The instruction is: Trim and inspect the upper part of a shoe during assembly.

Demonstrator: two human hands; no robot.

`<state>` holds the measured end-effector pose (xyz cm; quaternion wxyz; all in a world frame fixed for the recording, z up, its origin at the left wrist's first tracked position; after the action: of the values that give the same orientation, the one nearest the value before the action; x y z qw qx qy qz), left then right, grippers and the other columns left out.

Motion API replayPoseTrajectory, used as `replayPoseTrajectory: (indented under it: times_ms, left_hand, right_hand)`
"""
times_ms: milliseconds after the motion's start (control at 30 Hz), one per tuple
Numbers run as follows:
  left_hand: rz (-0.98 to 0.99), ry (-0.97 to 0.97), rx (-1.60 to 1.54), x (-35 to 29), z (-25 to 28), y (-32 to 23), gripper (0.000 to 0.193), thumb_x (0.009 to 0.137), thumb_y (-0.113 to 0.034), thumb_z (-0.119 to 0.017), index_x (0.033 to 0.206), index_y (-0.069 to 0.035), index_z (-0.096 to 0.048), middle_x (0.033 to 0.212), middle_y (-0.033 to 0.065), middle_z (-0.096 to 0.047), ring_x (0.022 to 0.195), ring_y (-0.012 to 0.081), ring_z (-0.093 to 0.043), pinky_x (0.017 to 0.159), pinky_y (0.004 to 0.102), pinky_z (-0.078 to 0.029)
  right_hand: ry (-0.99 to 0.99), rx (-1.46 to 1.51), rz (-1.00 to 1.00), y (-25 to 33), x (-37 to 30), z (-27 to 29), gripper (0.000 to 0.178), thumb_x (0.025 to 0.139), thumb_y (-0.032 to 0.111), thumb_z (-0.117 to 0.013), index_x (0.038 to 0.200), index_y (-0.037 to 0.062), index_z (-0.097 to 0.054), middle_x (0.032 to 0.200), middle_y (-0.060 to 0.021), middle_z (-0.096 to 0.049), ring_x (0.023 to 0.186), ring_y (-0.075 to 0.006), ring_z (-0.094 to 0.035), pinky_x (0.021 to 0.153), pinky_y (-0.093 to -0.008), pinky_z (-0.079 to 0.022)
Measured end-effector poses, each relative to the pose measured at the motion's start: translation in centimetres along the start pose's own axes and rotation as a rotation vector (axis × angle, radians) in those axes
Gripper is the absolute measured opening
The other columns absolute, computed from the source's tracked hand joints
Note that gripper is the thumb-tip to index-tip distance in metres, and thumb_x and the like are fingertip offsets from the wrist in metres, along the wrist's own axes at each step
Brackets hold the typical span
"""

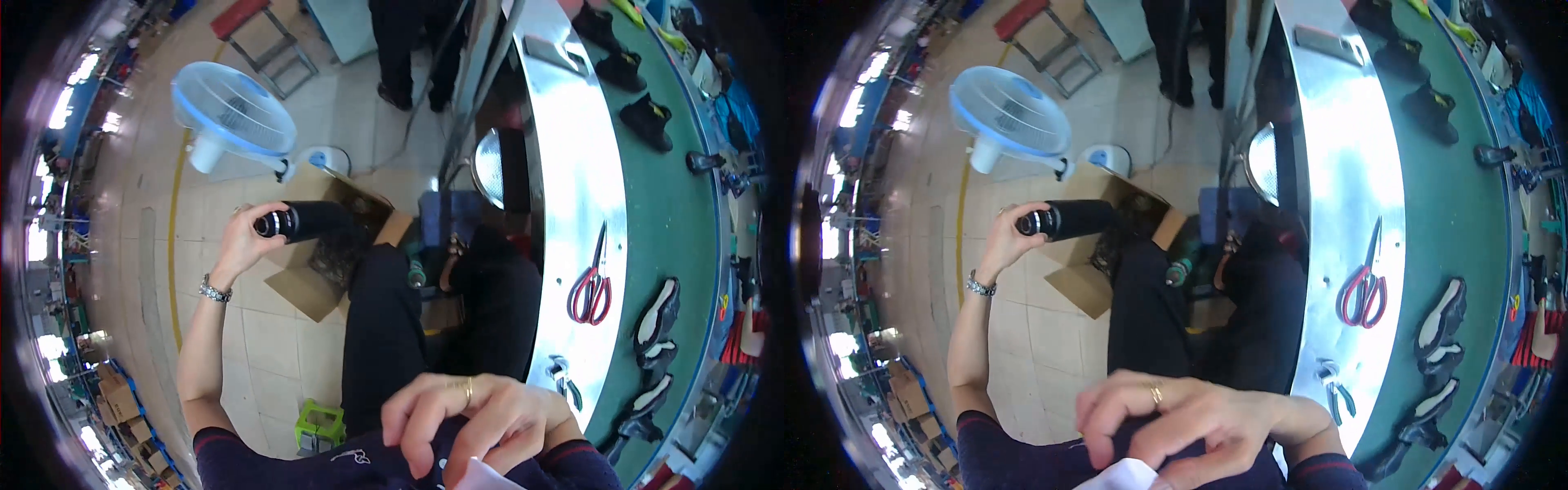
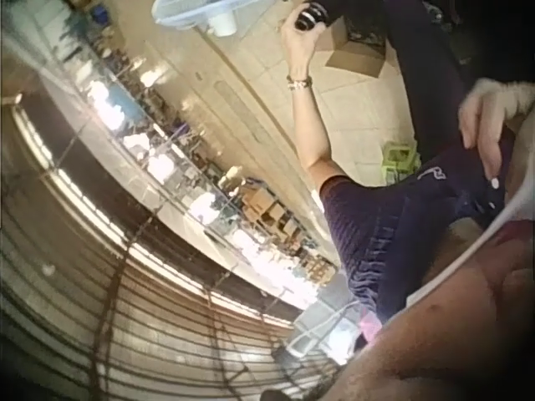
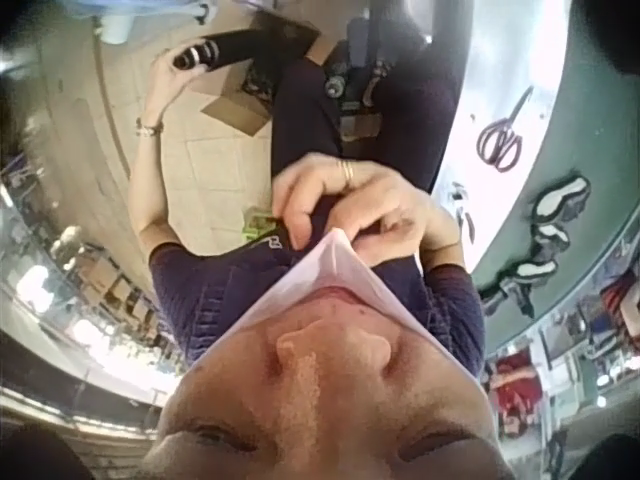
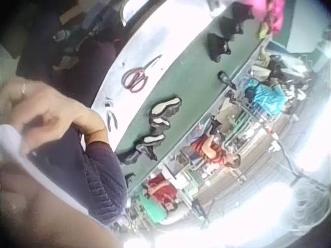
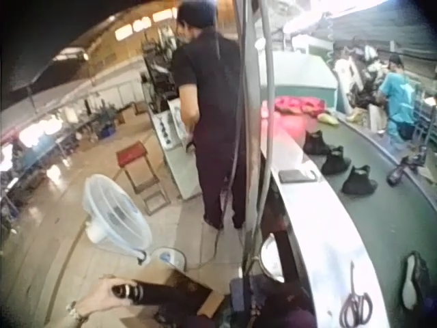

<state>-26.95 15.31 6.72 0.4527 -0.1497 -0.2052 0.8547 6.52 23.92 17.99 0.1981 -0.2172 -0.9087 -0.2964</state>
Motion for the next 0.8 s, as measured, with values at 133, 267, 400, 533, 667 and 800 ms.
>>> replayPoseTrajectory:
  times_ms: [133, 267, 400, 533, 667, 800]
  left_hand:
    - [-0.074, 0.095, 0.073, -2.9, 4.8, -6.6, 0.047, 0.06, -0.018, -0.076, 0.107, -0.018, -0.07, 0.085, 0.011, -0.066, 0.083, 0.0271, -0.061, 0.076, 0.0366, -0.05]
    - [-0.202, 0.091, 0.196, -5.9, 9.3, -14.5, 0.041, 0.062, -0.022, -0.075, 0.103, -0.017, -0.071, 0.083, 0.0103, -0.065, 0.081, 0.0267, -0.061, 0.076, 0.0368, -0.049]
    - [-0.248, 0.219, 0.177, -8.3, 12.9, -21.9, 0.045, 0.061, -0.02, -0.075, 0.105, -0.016, -0.071, 0.086, 0.0101, -0.064, 0.084, 0.026, -0.062, 0.076, 0.0356, -0.049]
    - [-0.379, 0.327, 0.177, -9.0, 13.0, -28.4, 0.049, 0.06, -0.018, -0.075, 0.108, -0.015, -0.071, 0.093, 0.01, -0.065, 0.086, 0.0254, -0.064, 0.078, 0.0334, -0.05]
    - [-0.571, 0.28, 0.007, -8.9, 10.9, -31.3, 0.076, 0.06, -0.022, -0.084, 0.13, -0.01, -0.057, 0.106, 0.0114, -0.065, 0.102, 0.0254, -0.063, 0.092, 0.0355, -0.046]
    - [-0.622, 0.083, -0.628, -8.7, 5.9, -30.0, 0.126, 0.054, -0.029, -0.095, 0.152, -0.009, -0.019, 0.135, 0.014, -0.052, 0.127, 0.025, -0.047, 0.109, 0.0381, -0.031]
  right_hand:
    - [0.388, -0.135, 0.077, 1.2, -2.2, -4.4, 0.025, 0.097, 0.021, -0.056, 0.087, -0.0008, -0.065, 0.106, -0.0196, -0.057, 0.1, -0.037, -0.055, 0.085, -0.0484, -0.045]
    - [0.587, -0.298, -0.111, 3.4, -2.9, -6.7, 0.026, 0.098, 0.021, -0.054, 0.086, 0.0006, -0.066, 0.108, -0.0191, -0.058, 0.101, -0.0353, -0.056, 0.087, -0.0479, -0.045]
    - [0.145, -1.288, -0.092, 3.3, 0.1, -0.7, 0.064, 0.077, 0.03, -0.079, 0.129, 0.0025, -0.054, 0.128, -0.0178, -0.054, 0.119, -0.0361, -0.051, 0.103, -0.0453, -0.039]
    - [-0.085, -1.771, -0.017, 2.4, 1.2, 1.4, 0.095, 0.068, 0.037, -0.083, 0.143, 0.0032, -0.035, 0.133, -0.0181, -0.05, 0.124, -0.0372, -0.046, 0.111, -0.0495, -0.029]
    - [-0.233, -1.736, 0.132, 5.0, -1.1, 1.7, 0.091, 0.063, 0.031, -0.084, 0.137, 0.0014, -0.041, 0.125, -0.0169, -0.055, 0.116, -0.0377, -0.053, 0.108, -0.0483, -0.032]
    - [-0.48, -1.528, 0.218, 7.1, -3.9, 2.7, 0.093, 0.063, 0.029, -0.086, 0.137, -0.0024, -0.039, 0.126, -0.0177, -0.054, 0.116, -0.0328, -0.054, 0.1, -0.0418, -0.04]
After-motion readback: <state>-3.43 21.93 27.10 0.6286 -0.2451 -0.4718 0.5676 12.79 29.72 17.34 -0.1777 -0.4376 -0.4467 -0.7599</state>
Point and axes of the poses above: each hand's wrist, its own x-axis towards the middle knuckle, its own z-axis out of the back of the hand, y = z × x, the point moved 5 cm from there along x, towards the middle knuckle
